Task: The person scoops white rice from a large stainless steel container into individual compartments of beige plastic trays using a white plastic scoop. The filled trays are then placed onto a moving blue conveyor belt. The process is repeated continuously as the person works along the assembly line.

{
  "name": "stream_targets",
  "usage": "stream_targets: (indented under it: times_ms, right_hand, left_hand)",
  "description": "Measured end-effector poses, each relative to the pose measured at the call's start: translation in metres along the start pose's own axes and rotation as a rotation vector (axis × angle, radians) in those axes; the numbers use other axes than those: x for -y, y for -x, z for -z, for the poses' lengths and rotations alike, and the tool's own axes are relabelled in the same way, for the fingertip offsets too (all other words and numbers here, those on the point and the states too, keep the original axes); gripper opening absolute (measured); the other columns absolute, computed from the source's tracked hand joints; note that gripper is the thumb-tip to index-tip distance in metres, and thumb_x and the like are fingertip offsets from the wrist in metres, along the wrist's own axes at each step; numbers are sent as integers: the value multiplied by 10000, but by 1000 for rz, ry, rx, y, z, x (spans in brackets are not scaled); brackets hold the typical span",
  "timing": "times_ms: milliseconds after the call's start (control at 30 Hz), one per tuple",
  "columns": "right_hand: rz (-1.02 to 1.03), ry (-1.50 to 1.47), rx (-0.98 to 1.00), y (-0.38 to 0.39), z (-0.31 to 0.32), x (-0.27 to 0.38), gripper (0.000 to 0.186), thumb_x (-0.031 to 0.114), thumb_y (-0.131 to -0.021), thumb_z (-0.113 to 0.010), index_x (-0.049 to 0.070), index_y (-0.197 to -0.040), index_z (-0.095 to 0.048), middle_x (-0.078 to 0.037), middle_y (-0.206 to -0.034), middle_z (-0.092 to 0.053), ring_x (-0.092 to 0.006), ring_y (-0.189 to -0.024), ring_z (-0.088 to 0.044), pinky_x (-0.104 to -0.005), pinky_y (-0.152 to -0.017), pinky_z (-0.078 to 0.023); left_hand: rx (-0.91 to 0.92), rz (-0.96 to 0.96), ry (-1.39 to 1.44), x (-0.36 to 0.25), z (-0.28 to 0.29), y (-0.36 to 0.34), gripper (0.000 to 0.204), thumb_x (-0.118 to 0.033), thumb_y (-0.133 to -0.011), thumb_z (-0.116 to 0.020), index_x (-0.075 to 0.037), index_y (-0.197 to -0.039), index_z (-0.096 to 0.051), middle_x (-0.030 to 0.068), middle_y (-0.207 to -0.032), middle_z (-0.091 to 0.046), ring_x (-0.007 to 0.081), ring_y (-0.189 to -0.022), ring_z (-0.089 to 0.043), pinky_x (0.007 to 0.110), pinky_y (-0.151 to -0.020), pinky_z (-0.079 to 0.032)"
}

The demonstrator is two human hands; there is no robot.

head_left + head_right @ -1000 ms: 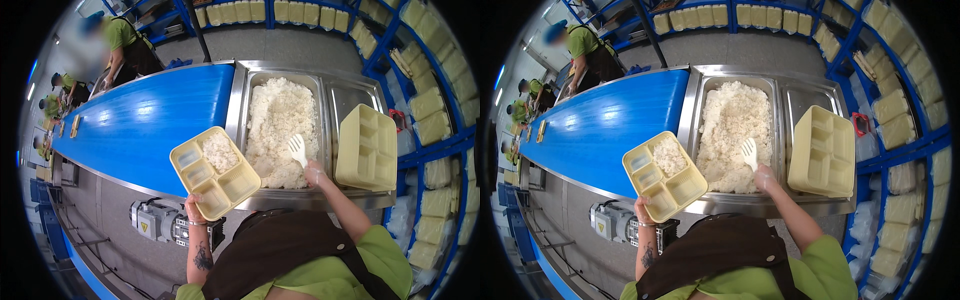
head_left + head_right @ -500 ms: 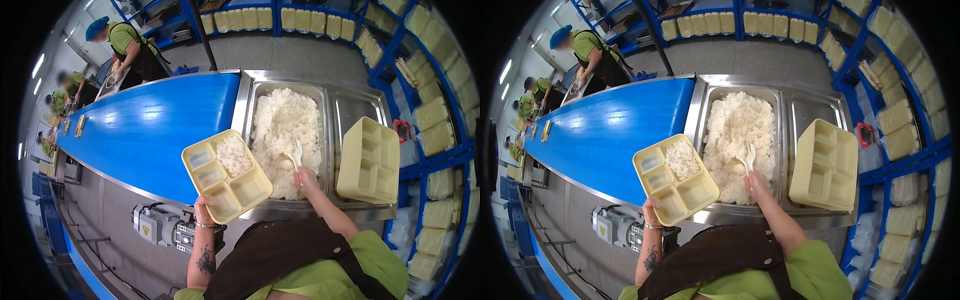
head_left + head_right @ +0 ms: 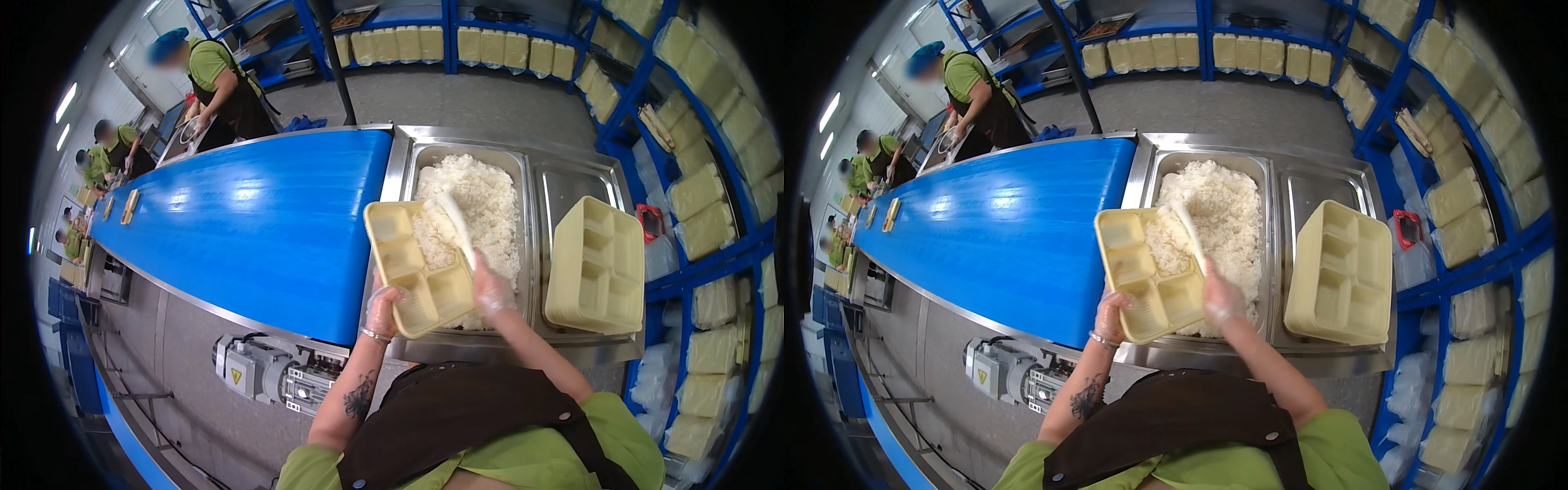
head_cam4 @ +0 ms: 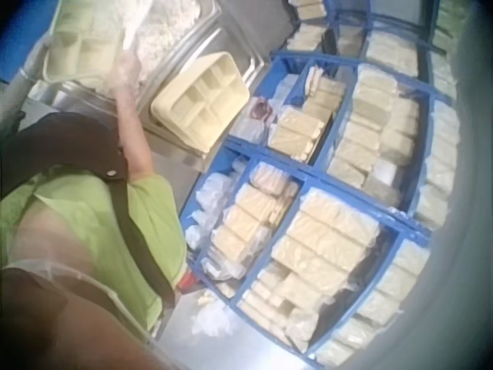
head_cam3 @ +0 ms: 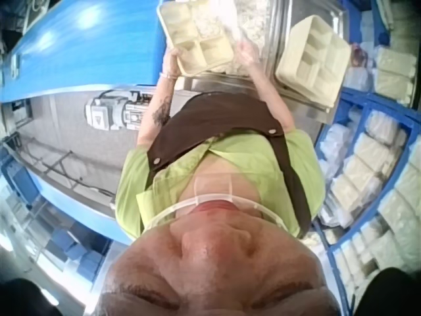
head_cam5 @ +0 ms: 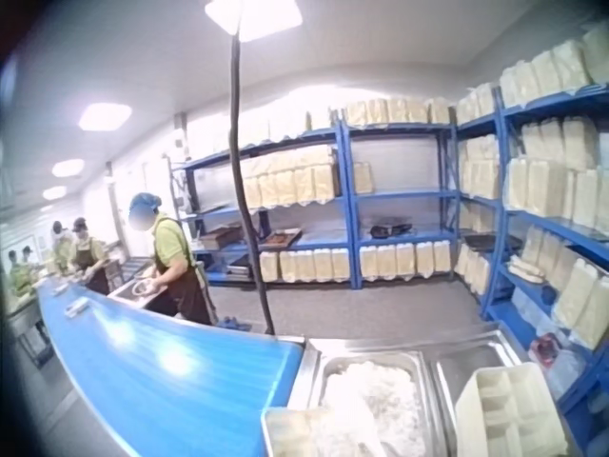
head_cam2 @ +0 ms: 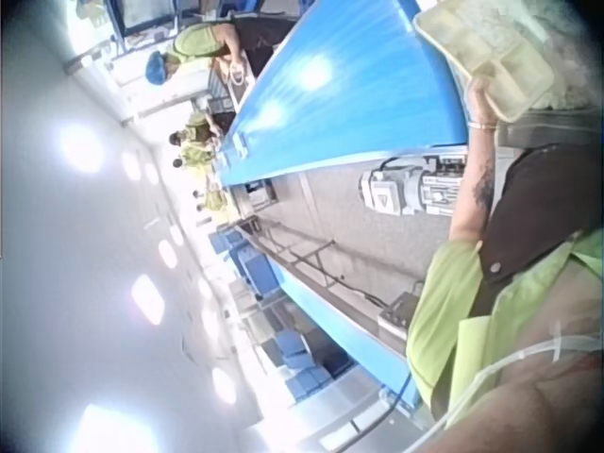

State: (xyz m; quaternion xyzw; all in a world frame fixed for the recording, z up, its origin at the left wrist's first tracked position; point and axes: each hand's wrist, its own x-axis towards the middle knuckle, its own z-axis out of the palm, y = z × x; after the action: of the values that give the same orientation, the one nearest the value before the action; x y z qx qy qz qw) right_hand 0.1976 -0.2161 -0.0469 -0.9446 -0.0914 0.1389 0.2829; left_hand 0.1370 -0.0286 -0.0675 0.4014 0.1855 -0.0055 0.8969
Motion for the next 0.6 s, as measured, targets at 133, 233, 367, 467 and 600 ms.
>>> stream_targets:
  times_ms: [133, 233, 367, 467, 600]
  right_hand:
    - [260, 401, -125, 17, -31, 5, 496, 151, -773, -372, 85, -1231, -193, -116, -601, -512, -223, -501, -526, -338, -444, -436]
    - [140, -18, -47, 18, -2, 5, 465, 121, -762, -388, 66, -1207, -268, -110, -571, -505, -191, -438, -490, -306, -417, -427]
    - [-87, -1039, 246, 18, 20, -24, 388, 148, -781, -393, 58, -1157, -362, -36, -516, -437, -92, -367, -386, -228, -319, -335]
    - [-221, -1264, 443, 18, 17, -23, 374, 163, -799, -391, 31, -1147, -358, -15, -514, -400, -53, -341, -308, -181, -281, -255]
    - [-252, -1277, 405, 19, 7, -6, 301, 153, -806, -382, 4, -1067, -388, -15, -505, -380, -52, -334, -291, -182, -272, -241]
  left_hand:
    - [-3, -8, -11, 2, -27, 0, 600, 44, -548, -383, -132, -1118, -315, 89, -899, -452, 189, -744, -473, 287, -648, -436]
    - [-96, 44, 43, 0, 3, 4, 493, 7, -557, -394, -60, -1046, -384, 82, -834, -471, 183, -712, -482, 284, -637, -437]
    - [-103, 113, 72, -12, 23, 11, 320, -23, -546, -398, 35, -850, -480, 48, -683, -488, 155, -603, -482, 259, -592, -432]
    - [-51, 57, 45, -22, 7, 23, 253, -17, -536, -401, 8, -773, -485, 43, -674, -482, 149, -582, -468, 246, -561, -421]
    - [-22, -54, 42, -5, 40, 21, 168, -38, -545, -401, -22, -696, -470, 37, -669, -480, 151, -587, -470, 255, -599, -431]
